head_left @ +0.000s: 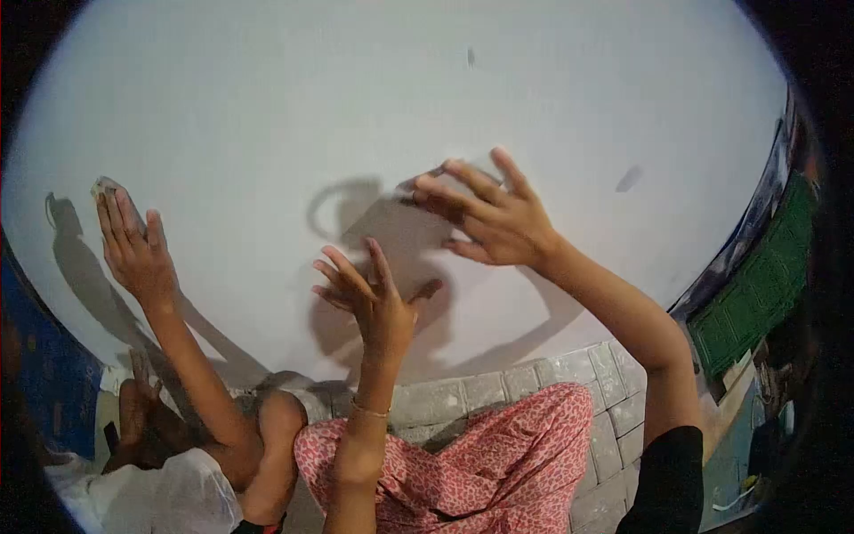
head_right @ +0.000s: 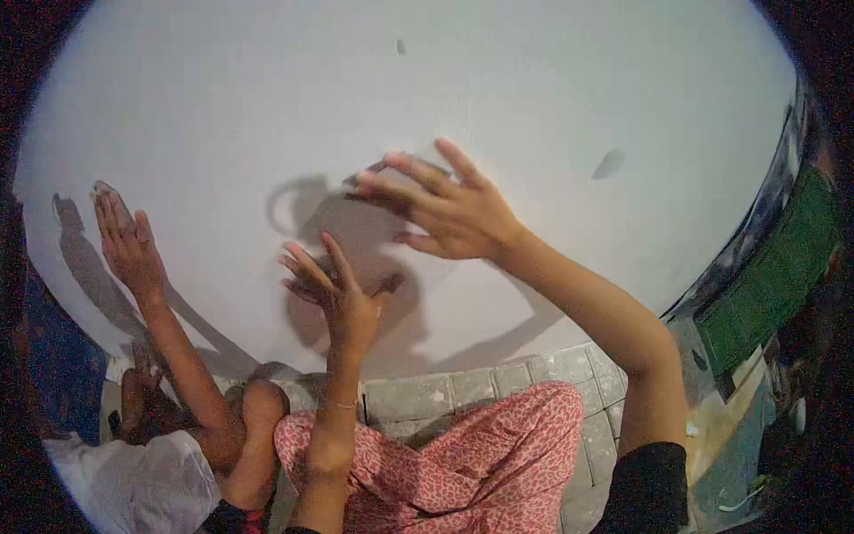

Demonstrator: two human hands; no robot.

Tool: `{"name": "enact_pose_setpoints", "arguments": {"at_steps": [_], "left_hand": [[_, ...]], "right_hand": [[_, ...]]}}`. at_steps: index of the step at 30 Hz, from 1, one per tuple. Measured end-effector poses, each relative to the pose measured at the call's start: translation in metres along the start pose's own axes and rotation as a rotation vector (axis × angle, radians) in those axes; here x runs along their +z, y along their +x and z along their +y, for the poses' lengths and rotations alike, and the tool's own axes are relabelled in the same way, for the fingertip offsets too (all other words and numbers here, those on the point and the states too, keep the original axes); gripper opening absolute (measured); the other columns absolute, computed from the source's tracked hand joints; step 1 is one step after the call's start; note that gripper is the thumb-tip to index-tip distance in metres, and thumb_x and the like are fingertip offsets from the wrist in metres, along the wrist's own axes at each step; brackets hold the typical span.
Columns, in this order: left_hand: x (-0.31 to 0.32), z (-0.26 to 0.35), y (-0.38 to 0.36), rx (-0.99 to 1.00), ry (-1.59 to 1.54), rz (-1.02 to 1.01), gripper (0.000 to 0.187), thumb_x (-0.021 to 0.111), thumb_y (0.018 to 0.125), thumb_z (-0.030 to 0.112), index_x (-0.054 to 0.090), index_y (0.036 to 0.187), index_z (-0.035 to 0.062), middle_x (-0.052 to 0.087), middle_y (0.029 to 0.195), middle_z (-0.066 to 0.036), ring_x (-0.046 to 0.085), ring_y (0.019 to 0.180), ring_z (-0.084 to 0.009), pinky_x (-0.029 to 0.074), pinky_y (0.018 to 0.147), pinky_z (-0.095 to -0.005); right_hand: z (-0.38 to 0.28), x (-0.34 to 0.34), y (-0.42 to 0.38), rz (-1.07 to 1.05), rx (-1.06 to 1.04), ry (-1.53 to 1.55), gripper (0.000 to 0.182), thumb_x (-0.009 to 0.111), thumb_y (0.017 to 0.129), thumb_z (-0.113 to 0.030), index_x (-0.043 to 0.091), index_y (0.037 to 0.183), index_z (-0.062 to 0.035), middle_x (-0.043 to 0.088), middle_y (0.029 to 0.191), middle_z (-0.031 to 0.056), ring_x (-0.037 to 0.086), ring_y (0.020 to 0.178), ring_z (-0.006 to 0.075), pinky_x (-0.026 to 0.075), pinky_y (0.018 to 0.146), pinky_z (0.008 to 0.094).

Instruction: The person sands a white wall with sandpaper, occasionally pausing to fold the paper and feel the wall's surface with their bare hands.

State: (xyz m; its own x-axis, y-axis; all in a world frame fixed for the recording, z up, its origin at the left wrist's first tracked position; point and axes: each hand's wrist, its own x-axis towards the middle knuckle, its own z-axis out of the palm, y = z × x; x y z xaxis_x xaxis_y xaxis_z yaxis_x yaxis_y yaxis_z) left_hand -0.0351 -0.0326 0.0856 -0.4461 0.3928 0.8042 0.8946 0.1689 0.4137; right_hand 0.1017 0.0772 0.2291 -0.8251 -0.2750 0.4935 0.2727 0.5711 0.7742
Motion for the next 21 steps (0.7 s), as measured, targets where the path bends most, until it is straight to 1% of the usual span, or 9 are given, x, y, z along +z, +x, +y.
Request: {"name": "enact_pose_setpoints", "arguments": {"at_steps": [4, 7, 8, 11, 13, 15, 17, 19, 21], "left_hand": [[0.001, -0.001, -0.001, 0.012, 0.018, -0.002, 0.125, 0.077, 0.058, 0.057, 0.002, 0.147, 0.0103, -0.014, 0.144, -0.035, -0.015, 0.133, -0.0527, -0.005, 0.098, -0.0706], [0.003, -0.002, -0.002, 0.017, 0.053, -0.005, 0.125, 0.076, 0.058, 0.058, 0.002, 0.147, 0.0099, -0.015, 0.144, -0.035, -0.015, 0.132, -0.0531, -0.004, 0.098, -0.0713], [0.004, -0.004, -0.004, 0.015, 0.022, 0.001, 0.122, 0.071, 0.059, 0.065, 0.004, 0.147, 0.0131, -0.014, 0.144, -0.035, -0.013, 0.132, -0.0545, -0.004, 0.096, -0.0730], [0.004, -0.007, 0.004, 0.023, -0.008, 0.004, 0.119, 0.067, 0.060, 0.070, 0.007, 0.147, 0.0161, -0.014, 0.144, -0.035, -0.012, 0.131, -0.0560, -0.005, 0.093, -0.0746], [0.002, -0.003, -0.006, -0.014, -0.018, -0.029, 0.119, 0.067, 0.060, 0.070, 0.006, 0.147, 0.0160, -0.015, 0.144, -0.034, -0.012, 0.131, -0.0560, -0.005, 0.093, -0.0745], [0.004, -0.003, -0.002, 0.015, -0.009, 0.015, 0.119, 0.066, 0.061, 0.071, 0.005, 0.147, 0.0159, -0.015, 0.144, -0.034, -0.013, 0.131, -0.0555, -0.006, 0.093, -0.0743], [0.007, -0.006, 0.000, 0.023, -0.014, 0.019, 0.119, 0.065, 0.061, 0.071, 0.005, 0.147, 0.0158, -0.014, 0.144, -0.035, -0.014, 0.131, -0.0553, -0.007, 0.093, -0.0745], [0.007, -0.008, -0.002, 0.035, -0.023, -0.001, 0.119, 0.064, 0.062, 0.072, 0.004, 0.147, 0.0156, -0.014, 0.144, -0.035, -0.014, 0.131, -0.0552, -0.007, 0.092, -0.0747], [0.006, -0.006, -0.001, 0.039, 0.061, 0.010, 0.131, 0.071, 0.056, 0.067, -0.004, 0.146, 0.0073, -0.014, 0.144, -0.035, -0.015, 0.133, -0.0529, -0.004, 0.097, -0.0722]], "right_hand": [[0.042, -0.021, 0.013, 0.239, 0.529, -0.032, 0.063, 0.048, 0.086, -0.047, 0.033, 0.142, -0.0233, 0.031, 0.147, 0.0007, 0.025, 0.137, 0.0220, 0.006, 0.111, 0.0530], [0.009, -0.011, 0.012, 0.093, 0.460, 0.072, 0.065, 0.047, 0.086, -0.049, 0.030, 0.143, -0.0235, 0.030, 0.148, 0.0003, 0.025, 0.137, 0.0206, 0.008, 0.111, 0.0504], [0.004, -0.016, 0.008, -0.282, 0.240, 0.234, 0.067, 0.046, 0.085, -0.052, 0.029, 0.144, -0.0238, 0.029, 0.148, -0.0002, 0.025, 0.137, 0.0184, 0.007, 0.111, 0.0519], [0.044, -0.021, 0.006, -0.051, 0.077, 0.065, 0.070, 0.053, 0.080, -0.046, 0.031, 0.143, -0.0229, 0.030, 0.148, 0.0001, 0.025, 0.137, 0.0189, 0.006, 0.109, 0.0563], [0.066, -0.028, 0.019, 0.282, 0.577, -0.020, 0.069, 0.055, 0.080, -0.043, 0.033, 0.142, -0.0217, 0.028, 0.149, -0.0002, 0.024, 0.138, 0.0223, 0.003, 0.109, 0.0540], [0.045, -0.025, 0.024, 0.320, 0.604, 0.040, 0.067, 0.054, 0.081, -0.042, 0.034, 0.142, -0.0224, 0.028, 0.149, 0.0004, 0.023, 0.138, 0.0216, 0.004, 0.110, 0.0527], [0.028, -0.014, 0.007, -0.068, -0.010, 0.211, 0.064, 0.052, 0.083, -0.040, 0.034, 0.142, -0.0228, 0.028, 0.149, 0.0010, 0.021, 0.139, 0.0209, 0.004, 0.111, 0.0506], [0.037, -0.012, 0.008, -0.047, -0.193, 0.144, 0.062, 0.051, 0.084, -0.040, 0.034, 0.142, -0.0240, 0.028, 0.149, 0.0015, 0.021, 0.139, 0.0200, 0.005, 0.111, 0.0494], [0.052, -0.030, 0.019, 0.094, 0.350, -0.056, 0.060, 0.052, 0.084, -0.042, 0.038, 0.140, -0.0249, 0.029, 0.149, 0.0011, 0.024, 0.138, 0.0197, 0.008, 0.112, 0.0481]]}}
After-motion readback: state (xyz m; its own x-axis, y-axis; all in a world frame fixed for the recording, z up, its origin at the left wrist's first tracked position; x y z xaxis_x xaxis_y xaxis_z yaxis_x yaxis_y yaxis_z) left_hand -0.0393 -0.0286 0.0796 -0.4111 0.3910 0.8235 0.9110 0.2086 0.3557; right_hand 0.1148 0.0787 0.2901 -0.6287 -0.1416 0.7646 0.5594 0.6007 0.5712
